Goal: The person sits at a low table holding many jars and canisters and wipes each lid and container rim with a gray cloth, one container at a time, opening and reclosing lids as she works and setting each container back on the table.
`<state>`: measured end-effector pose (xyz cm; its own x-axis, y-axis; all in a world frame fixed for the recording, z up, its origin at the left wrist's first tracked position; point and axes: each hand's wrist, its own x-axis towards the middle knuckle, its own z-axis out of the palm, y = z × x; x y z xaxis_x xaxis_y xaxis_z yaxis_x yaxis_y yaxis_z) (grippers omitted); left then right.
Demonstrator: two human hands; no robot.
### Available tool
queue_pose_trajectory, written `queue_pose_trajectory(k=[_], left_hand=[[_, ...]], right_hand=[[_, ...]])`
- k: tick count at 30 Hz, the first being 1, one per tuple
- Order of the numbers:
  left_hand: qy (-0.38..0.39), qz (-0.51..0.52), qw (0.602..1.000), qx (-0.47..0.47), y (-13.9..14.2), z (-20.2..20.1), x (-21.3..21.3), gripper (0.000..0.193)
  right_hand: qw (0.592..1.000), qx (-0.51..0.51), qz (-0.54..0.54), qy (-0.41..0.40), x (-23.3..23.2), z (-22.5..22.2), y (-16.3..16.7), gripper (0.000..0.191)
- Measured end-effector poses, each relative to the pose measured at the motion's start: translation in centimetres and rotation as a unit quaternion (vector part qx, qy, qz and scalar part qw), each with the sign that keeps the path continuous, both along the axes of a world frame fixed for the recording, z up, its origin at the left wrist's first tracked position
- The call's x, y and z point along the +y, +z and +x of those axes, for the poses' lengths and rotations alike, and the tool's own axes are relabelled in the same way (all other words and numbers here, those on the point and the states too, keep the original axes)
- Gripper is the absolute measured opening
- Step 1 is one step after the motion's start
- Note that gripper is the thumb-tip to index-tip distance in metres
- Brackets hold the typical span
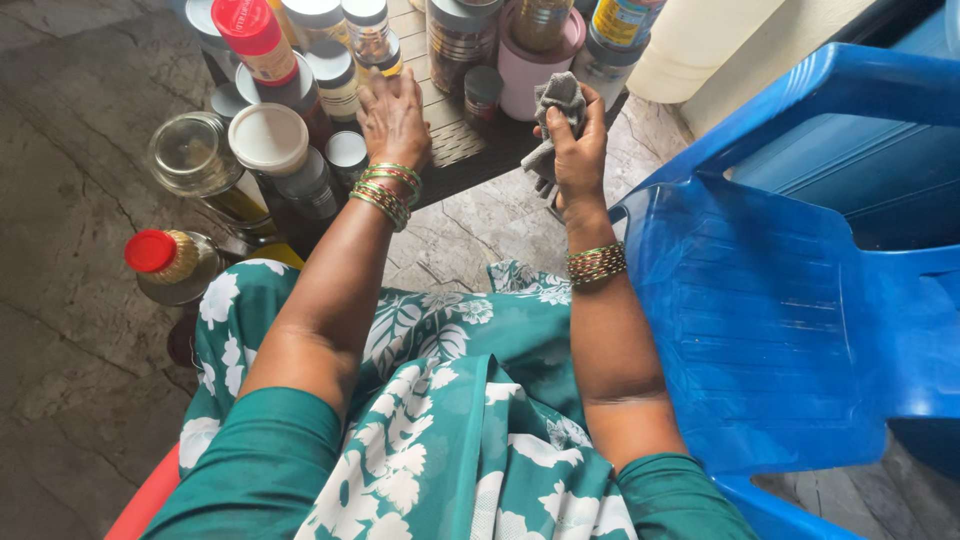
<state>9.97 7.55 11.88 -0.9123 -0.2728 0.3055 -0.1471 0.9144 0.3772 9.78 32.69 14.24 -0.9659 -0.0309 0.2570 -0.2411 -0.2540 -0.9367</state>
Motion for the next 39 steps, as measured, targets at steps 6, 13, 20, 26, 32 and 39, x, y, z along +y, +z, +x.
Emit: queue_pose_trajectory(k=[6,13,20,26,32,39], left_hand=[[-0.001,-0.064,0.997,0.035,0.3,0.7,0.6,0.076],[-0.110,0.000,0.994,0.024,1.0,3.5,1.5,0.085],[-0.249,0.030,0.963,0.099,0.6,6.5,-0.2,0.087],[-0.278,0.165,0.940,0.106,0.5,7.3,-0.2,0.089],[-0.255,0.298,0.911,0.129,-1.3,6.4,-2.0,0.101],[-0.253,0.322,0.894,0.183,-4.3,3.5,-2.8,0.084]], right_hand=[[1.000,-0.001,0.030,-0.007,-0.6,0.8,-1.8,0.034],[0.987,0.004,0.156,-0.043,-1.4,1.8,-3.1,0.039],[0.935,0.164,0.309,-0.062,-3.5,4.3,-0.8,0.056],[0.923,0.222,0.308,-0.059,-6.2,5.6,1.2,0.039],[0.892,0.262,0.364,-0.051,-8.4,4.6,1.7,0.043],[0.824,0.269,0.498,-0.001,-9.6,3.0,2.1,0.040]])
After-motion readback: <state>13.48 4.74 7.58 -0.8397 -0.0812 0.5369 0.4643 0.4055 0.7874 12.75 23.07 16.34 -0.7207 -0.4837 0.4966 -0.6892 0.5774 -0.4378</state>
